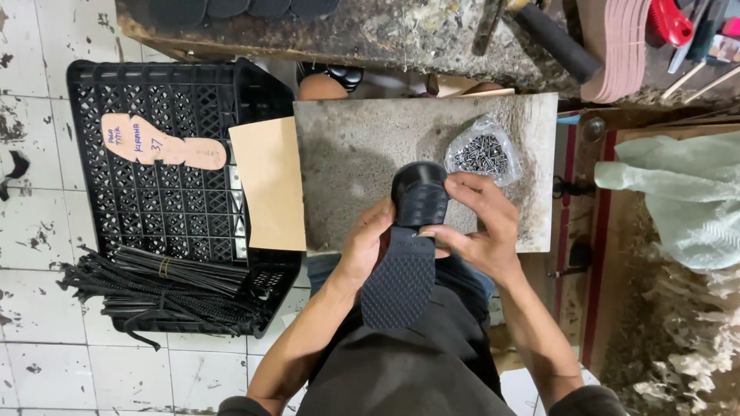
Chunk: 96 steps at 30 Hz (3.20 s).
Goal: Nailing heels to shoe soles using a hammer and small nails on a metal block at a workbench.
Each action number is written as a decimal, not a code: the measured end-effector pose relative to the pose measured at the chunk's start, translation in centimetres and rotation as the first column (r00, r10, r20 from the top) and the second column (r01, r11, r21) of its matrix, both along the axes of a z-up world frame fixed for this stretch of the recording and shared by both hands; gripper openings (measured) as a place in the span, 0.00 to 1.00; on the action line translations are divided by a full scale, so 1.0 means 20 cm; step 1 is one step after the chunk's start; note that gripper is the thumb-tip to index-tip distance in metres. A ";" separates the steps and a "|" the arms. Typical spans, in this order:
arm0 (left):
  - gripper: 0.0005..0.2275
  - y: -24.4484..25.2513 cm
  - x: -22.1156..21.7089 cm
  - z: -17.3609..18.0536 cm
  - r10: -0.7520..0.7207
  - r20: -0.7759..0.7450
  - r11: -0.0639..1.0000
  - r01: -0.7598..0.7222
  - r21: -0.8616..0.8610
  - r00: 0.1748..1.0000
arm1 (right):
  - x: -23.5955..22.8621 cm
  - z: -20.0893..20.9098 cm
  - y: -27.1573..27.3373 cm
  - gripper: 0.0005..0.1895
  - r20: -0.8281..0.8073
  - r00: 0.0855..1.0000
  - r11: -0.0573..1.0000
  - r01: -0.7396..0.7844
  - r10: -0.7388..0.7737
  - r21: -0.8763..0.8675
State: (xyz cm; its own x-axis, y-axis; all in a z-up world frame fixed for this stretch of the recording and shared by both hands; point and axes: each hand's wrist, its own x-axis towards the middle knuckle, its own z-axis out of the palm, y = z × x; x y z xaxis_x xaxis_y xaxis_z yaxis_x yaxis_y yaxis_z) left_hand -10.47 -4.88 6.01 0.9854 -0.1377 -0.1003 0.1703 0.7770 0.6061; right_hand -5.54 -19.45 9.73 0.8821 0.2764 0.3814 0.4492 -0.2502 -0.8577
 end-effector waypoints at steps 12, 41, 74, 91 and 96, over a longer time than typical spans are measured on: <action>0.10 0.00 0.05 0.06 0.066 -0.289 0.989 -0.024 0.148 0.955 | -0.02 -0.11 -0.01 0.21 -0.662 0.737 0.903 0.182 0.137 0.389; 0.11 0.12 0.10 -0.04 0.031 -0.405 0.914 0.137 0.381 0.914 | -0.05 -0.18 0.03 0.31 -0.741 0.622 0.901 0.127 0.253 0.414; 0.15 0.19 0.12 0.02 -0.284 0.345 0.945 0.321 -0.054 0.895 | 0.33 -0.03 -0.13 0.31 -0.139 0.974 0.984 -0.171 0.177 0.053; 0.13 -0.03 0.40 -0.12 -0.518 0.562 0.035 -0.641 0.767 0.645 | 0.36 -0.01 -0.42 0.17 0.292 0.928 0.802 0.353 -0.232 -0.483; 0.02 -0.25 0.51 -0.24 -0.518 0.655 -0.028 -0.776 0.630 0.550 | -0.18 -0.11 -0.47 0.14 0.187 0.912 0.831 0.410 -0.365 -0.375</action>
State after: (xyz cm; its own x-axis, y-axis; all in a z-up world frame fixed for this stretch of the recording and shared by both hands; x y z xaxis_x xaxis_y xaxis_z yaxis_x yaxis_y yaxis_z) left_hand -0.37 -9.90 1.23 0.6802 -0.4206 0.6003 -0.6959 -0.6279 0.3485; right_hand -9.04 -28.81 7.59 0.9106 0.0676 0.4076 0.3232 -0.7313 -0.6006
